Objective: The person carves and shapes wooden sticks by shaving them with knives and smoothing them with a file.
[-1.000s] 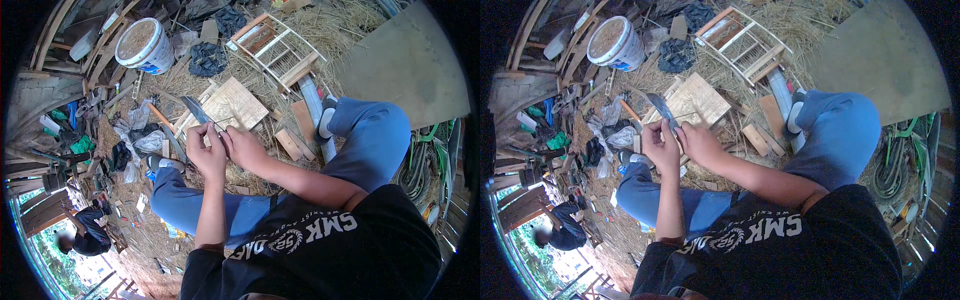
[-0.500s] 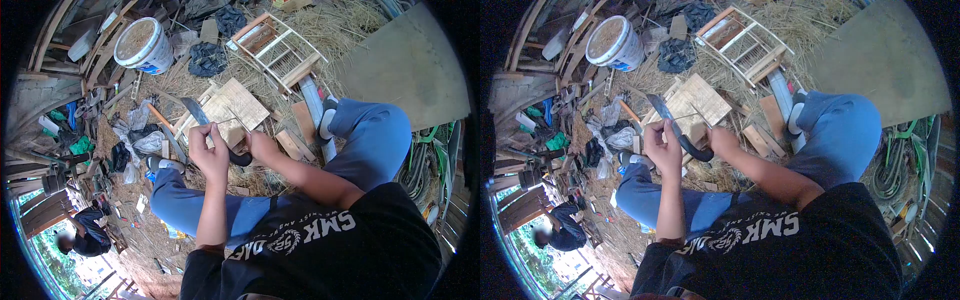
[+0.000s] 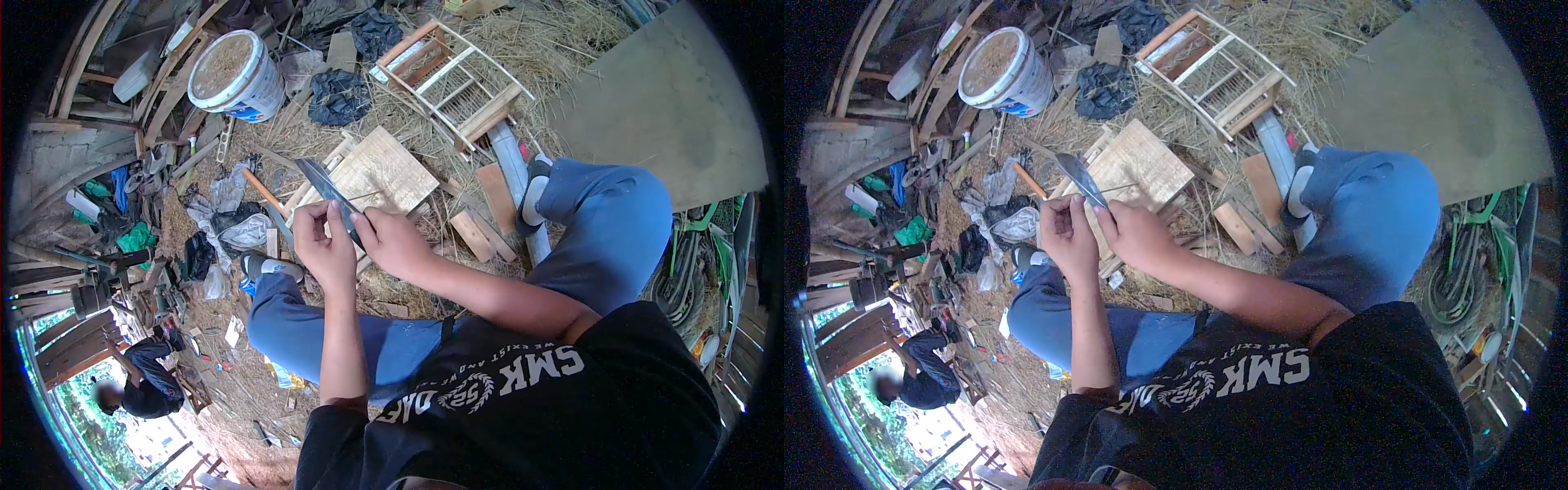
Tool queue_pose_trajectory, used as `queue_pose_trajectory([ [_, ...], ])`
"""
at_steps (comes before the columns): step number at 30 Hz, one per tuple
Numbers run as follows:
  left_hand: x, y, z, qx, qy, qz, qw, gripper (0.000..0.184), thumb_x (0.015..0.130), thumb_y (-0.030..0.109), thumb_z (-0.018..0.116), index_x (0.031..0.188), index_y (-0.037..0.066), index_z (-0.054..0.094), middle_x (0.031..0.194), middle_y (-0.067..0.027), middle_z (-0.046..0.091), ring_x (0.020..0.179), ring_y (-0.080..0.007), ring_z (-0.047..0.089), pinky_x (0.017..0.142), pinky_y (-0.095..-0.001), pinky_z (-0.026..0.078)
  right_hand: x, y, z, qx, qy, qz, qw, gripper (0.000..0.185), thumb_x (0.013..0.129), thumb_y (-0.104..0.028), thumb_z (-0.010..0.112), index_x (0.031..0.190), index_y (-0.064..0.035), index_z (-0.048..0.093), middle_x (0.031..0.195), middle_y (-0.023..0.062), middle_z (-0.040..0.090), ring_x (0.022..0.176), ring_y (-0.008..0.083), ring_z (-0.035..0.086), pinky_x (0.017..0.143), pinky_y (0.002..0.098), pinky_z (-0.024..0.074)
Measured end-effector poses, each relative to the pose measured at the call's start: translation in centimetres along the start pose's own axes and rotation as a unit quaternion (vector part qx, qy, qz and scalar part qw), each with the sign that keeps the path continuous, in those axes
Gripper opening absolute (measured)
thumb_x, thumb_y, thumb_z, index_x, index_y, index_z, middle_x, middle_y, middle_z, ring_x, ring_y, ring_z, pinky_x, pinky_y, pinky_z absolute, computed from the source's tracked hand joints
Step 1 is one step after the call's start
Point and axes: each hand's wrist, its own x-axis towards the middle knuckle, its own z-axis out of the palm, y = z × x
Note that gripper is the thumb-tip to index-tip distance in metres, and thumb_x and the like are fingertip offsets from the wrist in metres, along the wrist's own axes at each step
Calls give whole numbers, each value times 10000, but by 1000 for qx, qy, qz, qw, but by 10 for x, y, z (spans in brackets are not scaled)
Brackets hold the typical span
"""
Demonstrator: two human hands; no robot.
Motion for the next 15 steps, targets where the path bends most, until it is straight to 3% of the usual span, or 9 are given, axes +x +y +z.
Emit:
queue_pose_trajectory([
  [8, -9, 5, 6, 33, 15, -6, 999, 105, 963, -38, 647, 899, -54, 566, 913, -97, 616, 828, -114, 620, 748, -268, 545, -3, 1, 1, -15, 10, -47, 999, 373, 1048, -297, 516, 864, 13, 611, 717, 263, 653, 675, 471, 652, 632, 557, 514],
  [15, -9, 2, 10, 42, 23, 10, 999, 111, 952, -35, 653, 887, -61, 567, 896, -120, 619, 813, -145, 620, 761, -290, 549, -5, 10, 4, -109, 39, -47, 992, 321, 1040, -285, 540, 887, -13, 617, 720, 245, 657, 701, 464, 661, 655, 554, 528],
])
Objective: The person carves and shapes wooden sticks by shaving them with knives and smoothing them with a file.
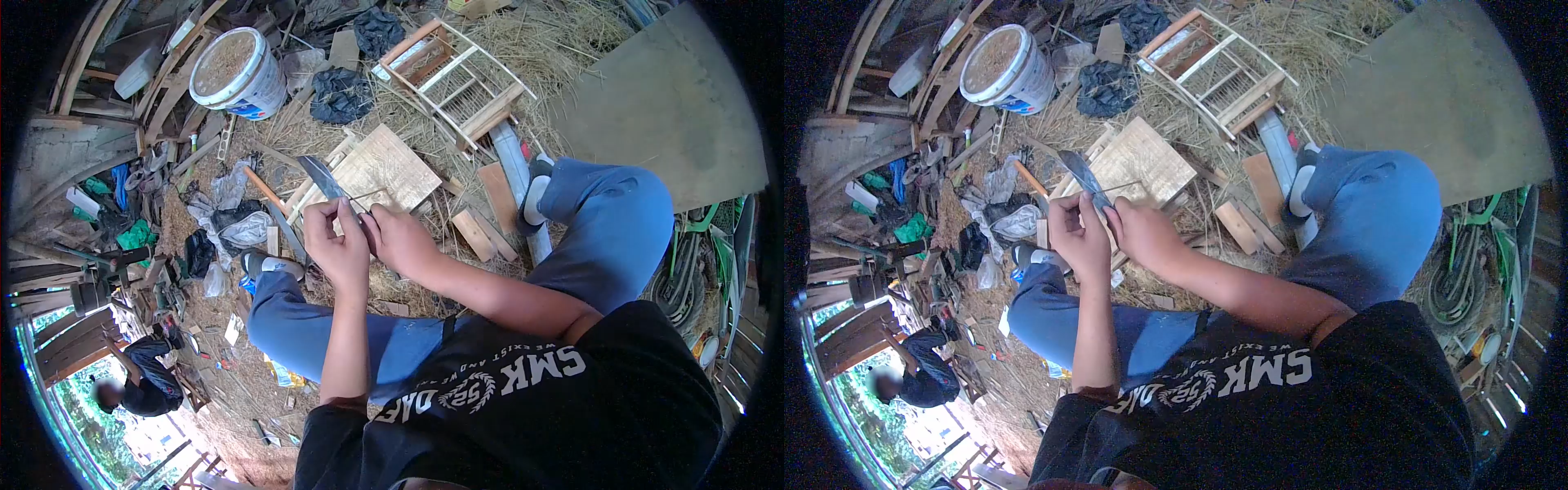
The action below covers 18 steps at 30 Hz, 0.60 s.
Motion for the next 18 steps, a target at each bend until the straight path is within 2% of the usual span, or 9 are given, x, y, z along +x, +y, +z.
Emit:
queue_pose_trajectory([
  [2, 0, -2, 0, 30, 1, 47, 998, 125, 989, 16, 656, 925, -16, 553, 871, -59, 639, 774, -69, 598, 684, -218, 493, -1, 10, 4, -4, 7, -8, 1000, 309, 1038, -279, 544, 896, -16, 622, 718, 242, 655, 704, 468, 660, 657, 559, 528],
  [3, -1, 0, 1, 31, 1, 47, 998, 125, 989, 16, 656, 925, -16, 553, 871, -59, 639, 774, -69, 598, 684, -218, 493, -1, 22, 8, -16, 4, 5, 1000, 317, 1040, -287, 535, 902, -16, 625, 734, 248, 663, 713, 472, 663, 667, 565, 531],
  [5, -2, 6, 4, 2, 1, 20, 1000, 110, 944, -34, 656, 876, -52, 571, 867, -120, 616, 799, -164, 614, 752, -298, 534, -3, 43, 14, -27, 2, 17, 999, 325, 1043, -294, 525, 909, -16, 629, 750, 253, 670, 721, 476, 665, 677, 570, 534],
  [8, -2, 7, 7, 39, -7, 66, 997, 105, 929, -48, 659, 872, -49, 571, 853, -131, 609, 777, -195, 615, 725, -317, 524, -2, 59, 13, -29, -69, 92, 993, 377, 1052, -329, 481, 945, -8, 648, 812, 271, 694, 776, 477, 688, 731, 574, 545],
  [12, 0, 14, 5, 47, -4, 27, 999, 96, 913, -61, 660, 870, -42, 576, 848, -135, 611, 777, -223, 613, 722, -331, 510, -8, 84, 22, -43, -61, 101, 992, 386, 1048, -336, 490, 966, -4, 669, 819, 273, 696, 780, 476, 691, 737, 573, 547],
  [14, 0, 10, 10, 36, -4, 43, 998, 94, 915, -62, 655, 871, -44, 575, 847, -133, 611, 780, -224, 612, 728, -330, 510, -13, 116, 31, -89, -90, 137, 983, 410, 1047, -345, 487, 968, 6, 684, 835, 281, 697, 803, 478, 692, 756, 568, 549],
  [18, 1, 6, 10, 35, -11, 78, 996, 80, 921, -71, 638, 878, -50, 575, 856, -135, 609, 788, -224, 612, 746, -330, 513, -8, 112, 35, -84, -106, 154, 979, 418, 1049, -344, 479, 970, 8, 690, 875, 284, 699, 847, 474, 691, 781, 562, 549],
])
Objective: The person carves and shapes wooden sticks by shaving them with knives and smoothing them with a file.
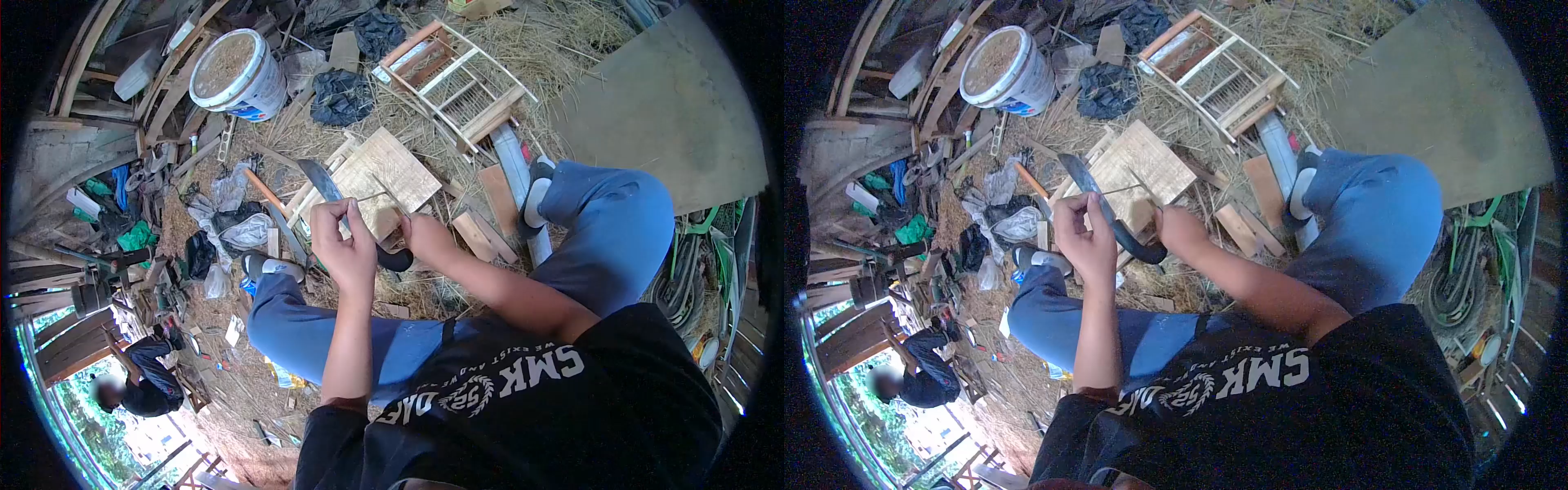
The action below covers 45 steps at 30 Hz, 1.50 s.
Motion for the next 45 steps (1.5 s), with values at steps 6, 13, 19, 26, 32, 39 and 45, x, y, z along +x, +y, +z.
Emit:
queue_pose_trajectory([
  [6, -1, -4, -11, -12, -16, -14, 1000, 64, 961, -56, 618, 923, -48, 568, 930, -124, 634, 843, -162, 633, 779, -285, 530, -15, -55, -39, 122, 56, -41, 990, 422, 1043, -364, 489, 954, 0, 682, 899, 284, 695, 852, 476, 677, 784, 553, 542],
  [13, -6, 8, -7, -42, -7, -71, 997, 79, 960, -40, 636, 931, -51, 563, 947, -145, 629, 842, -189, 648, 729, -294, 562, -20, -60, -43, 59, 38, -87, 994, 401, 1047, -361, 480, 932, -29, 672, 840, 267, 695, 819, 464, 683, 762, 560, 540],
  [19, -8, 3, -3, 22, 0, 5, 1000, 105, 927, -64, 653, 909, -28, 555, 914, -142, 614, 793, -237, 631, 614, -311, 506, -10, -27, -23, 68, 31, -68, 995, 410, 1058, -360, 463, 989, -31, 698, 876, 275, 704, 828, 465, 687, 760, 573, 540],
  [26, -10, -1, 2, 13, 16, 10, 1000, 146, 899, -70, 676, 883, -15, 543, 893, -137, 600, 799, -250, 616, 601, -325, 480, 2, 5, -6, 16, -5, 1, 1000, 458, 1064, -356, 449, 997, 11, 716, 895, 282, 704, 860, 487, 679, 809, 570, 535],
  [32, -5, 3, -2, 26, 16, -16, 999, 140, 923, -53, 663, 887, -7, 535, 893, -121, 591, 785, -215, 605, 531, -306, 447, 2, 0, -4, 43, 22, -12, 999, 462, 1064, -369, 444, 1014, 1, 716, 893, 284, 705, 847, 481, 683, 803, 561, 538],
  [39, -7, -6, -6, 0, 10, -32, 999, 116, 959, -48, 620, 926, -31, 510, 943, -154, 583, 816, -223, 619, 623, -289, 531, -19, -46, -30, 94, 16, -73, 993, 440, 1068, -368, 431, 1064, -28, 711, 864, 279, 705, 824, 465, 690, 784, 562, 548],
  [45, -4, -8, -8, -4, -1, -36, 999, 117, 964, -59, 604, 933, -34, 493, 938, -165, 568, 845, -244, 626, 706, -323, 552, -3, -13, -12, 10, 4, -49, 999, 454, 1072, -389, 431, 1019, -32, 707, 842, 280, 703, 823, 469, 696, 773, 562, 554],
])
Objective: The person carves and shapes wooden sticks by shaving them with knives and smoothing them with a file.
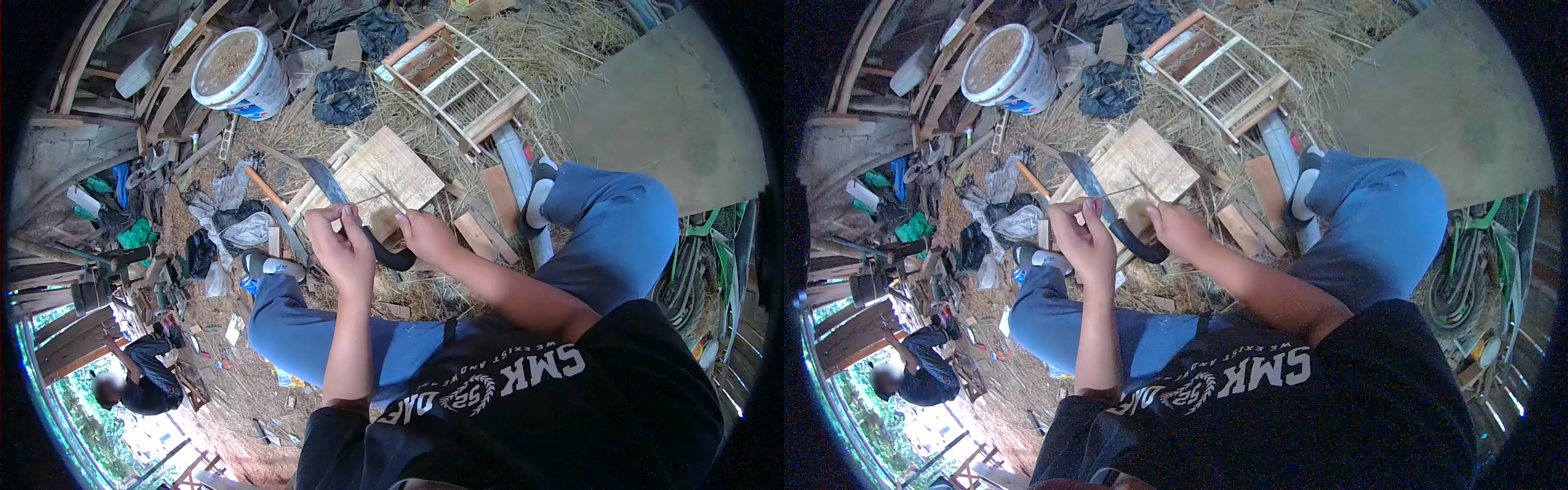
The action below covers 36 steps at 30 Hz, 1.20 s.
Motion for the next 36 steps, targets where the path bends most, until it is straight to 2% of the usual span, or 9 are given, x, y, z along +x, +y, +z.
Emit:
queue_pose_trajectory([
  [14, -1, 3, 3, 10, -15, 29, 999, 116, 964, -77, 587, 945, -53, 476, 951, -156, 529, 866, -212, 644, 669, -289, 594, -3, 12, -6, 2, -7, 40, 999, 498, 1053, -398, 476, 883, 20, 687, 888, 279, 695, 842, 474, 678, 750, 553, 538],
  [18, -2, 16, -11, -88, 9, -5, 996, 79, 1009, -52, 546, 972, -34, 479, 969, -115, 538, 890, -182, 635, 777, -306, 623, 12, 25, 13, 70, 73, -2, 995, 529, 1059, -452, 481, 870, 0, 680, 802, 229, 706, 738, 412, 694, 694, 504, 542],
  [20, -6, 28, -21, -125, 19, -4, 992, 71, 1022, -53, 520, 1002, -20, 461, 993, -97, 530, 927, -172, 629, 856, -320, 617, 20, 6, -5, 317, 32, 162, 934, 516, 1064, -505, 478, 895, -44, 639, 651, 93, 618, 527, 254, 591, 529, 411, 487],
  [21, -9, 33, -26, -155, 31, -8, 987, 88, 1028, -47, 518, 1006, -3, 445, 1017, -95, 529, 958, -171, 631, 900, -344, 613, 15, -13, -37, 492, -41, 192, 848, 473, 1060, -539, 482, 929, -95, 579, 595, -27, 435, 446, 109, 402, 429, 310, 360],
  [22, -11, 39, -32, -185, 45, -11, 982, 106, 1033, -40, 515, 1009, 14, 428, 1041, -93, 528, 989, -169, 634, 944, -368, 609, 18, -25, -55, 488, -44, 183, 852, 473, 1060, -539, 482, 929, -95, 579, 595, -27, 435, 446, 109, 402, 429, 310, 360],
  [25, -27, 67, -39, -224, 81, 2, 971, 120, 1038, -37, 504, 1005, 25, 406, 1059, -99, 517, 1022, -181, 624, 968, -425, 610, 24, -61, -99, 707, -26, 118, 697, 310, 1058, -399, 563, 946, -111, 541, 600, -65, 342, 431, 70, 327, 407, 270, 284],
  [30, -48, 99, -49, -291, 86, 6, 953, 130, 999, -109, 494, 985, 6, 435, 1042, -112, 512, 1024, -184, 604, 967, -452, 613, 19, -93, -157, 653, -21, 10, 757, 236, 1051, -295, 595, 934, -98, 536, 592, -76, 347, 423, 65, 323, 410, 265, 293],
  [33, -52, 98, -77, -271, -23, 0, 962, 127, 1022, 102, 586, 1000, 11, 499, 1067, -136, 584, 1026, -223, 627, 976, -446, 553, 3, -118, -198, 514, 27, -52, 856, 251, 1063, -304, 580, 918, -103, 537, 599, -86, 369, 435, 44, 337, 408, 252, 302],
  [36, -41, 96, -100, -272, -159, -7, 949, 519, 1043, 485, 509, 1075, -24, 603, 1031, -143, 659, 992, -249, 652, 957, -398, 496, 7, -121, -224, 324, 74, -152, 931, 325, 1033, -323, 612, 904, -28, 654, 666, -19, 540, 593, 101, 479, 574, 314, 422],
])
